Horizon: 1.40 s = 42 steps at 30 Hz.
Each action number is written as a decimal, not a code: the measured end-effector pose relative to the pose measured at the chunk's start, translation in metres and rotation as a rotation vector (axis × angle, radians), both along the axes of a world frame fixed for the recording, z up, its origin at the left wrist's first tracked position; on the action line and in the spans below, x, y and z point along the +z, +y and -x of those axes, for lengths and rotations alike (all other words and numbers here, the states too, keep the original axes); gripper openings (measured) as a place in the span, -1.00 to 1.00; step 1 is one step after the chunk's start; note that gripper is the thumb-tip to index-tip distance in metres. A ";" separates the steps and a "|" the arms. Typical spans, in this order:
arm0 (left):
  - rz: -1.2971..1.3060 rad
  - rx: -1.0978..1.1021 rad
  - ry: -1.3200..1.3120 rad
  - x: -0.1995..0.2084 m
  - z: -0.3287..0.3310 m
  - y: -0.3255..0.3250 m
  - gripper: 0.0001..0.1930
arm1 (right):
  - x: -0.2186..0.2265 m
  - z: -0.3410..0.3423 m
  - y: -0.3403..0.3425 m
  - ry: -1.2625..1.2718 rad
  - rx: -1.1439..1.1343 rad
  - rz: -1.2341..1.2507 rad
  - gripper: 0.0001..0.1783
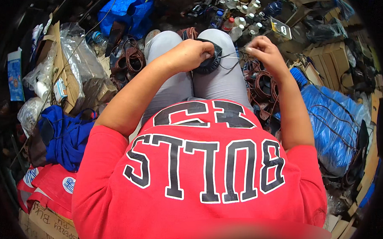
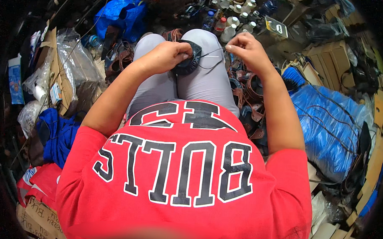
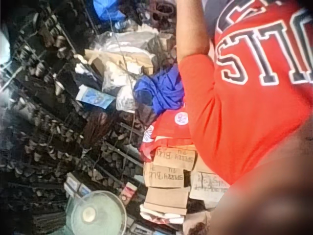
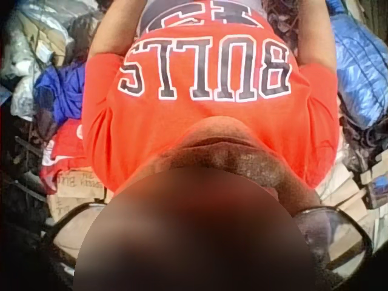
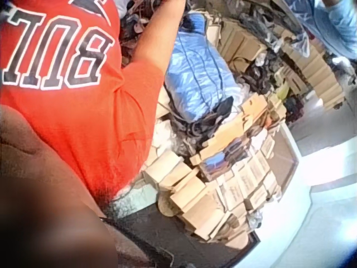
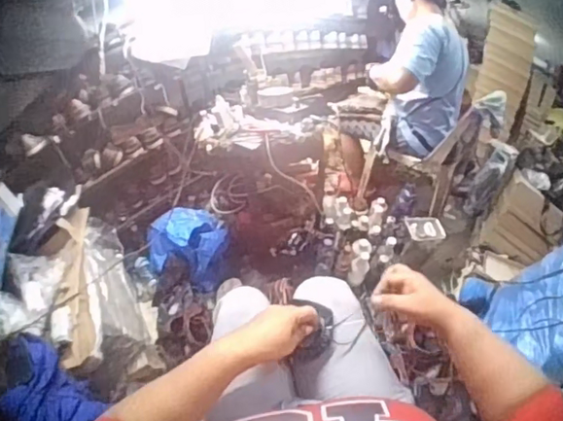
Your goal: Stitching a black shoe component by hand using a needle and thread.
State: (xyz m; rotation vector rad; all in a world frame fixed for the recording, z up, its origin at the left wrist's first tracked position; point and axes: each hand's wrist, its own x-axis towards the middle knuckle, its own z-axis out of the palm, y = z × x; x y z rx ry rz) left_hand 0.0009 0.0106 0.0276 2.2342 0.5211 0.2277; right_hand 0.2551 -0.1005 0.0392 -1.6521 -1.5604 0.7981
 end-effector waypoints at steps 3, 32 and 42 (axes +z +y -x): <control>-0.130 -0.038 0.027 0.002 -0.001 0.002 -0.87 | -0.006 0.001 0.014 -0.267 -0.155 0.039 -0.79; 0.950 -0.023 -0.730 0.091 0.067 0.012 -0.74 | 0.027 0.053 0.017 1.476 0.038 -0.123 -0.67; -0.718 0.881 0.358 0.159 0.336 0.100 -0.79 | 0.021 -0.168 -0.115 -0.467 -0.392 0.224 -0.70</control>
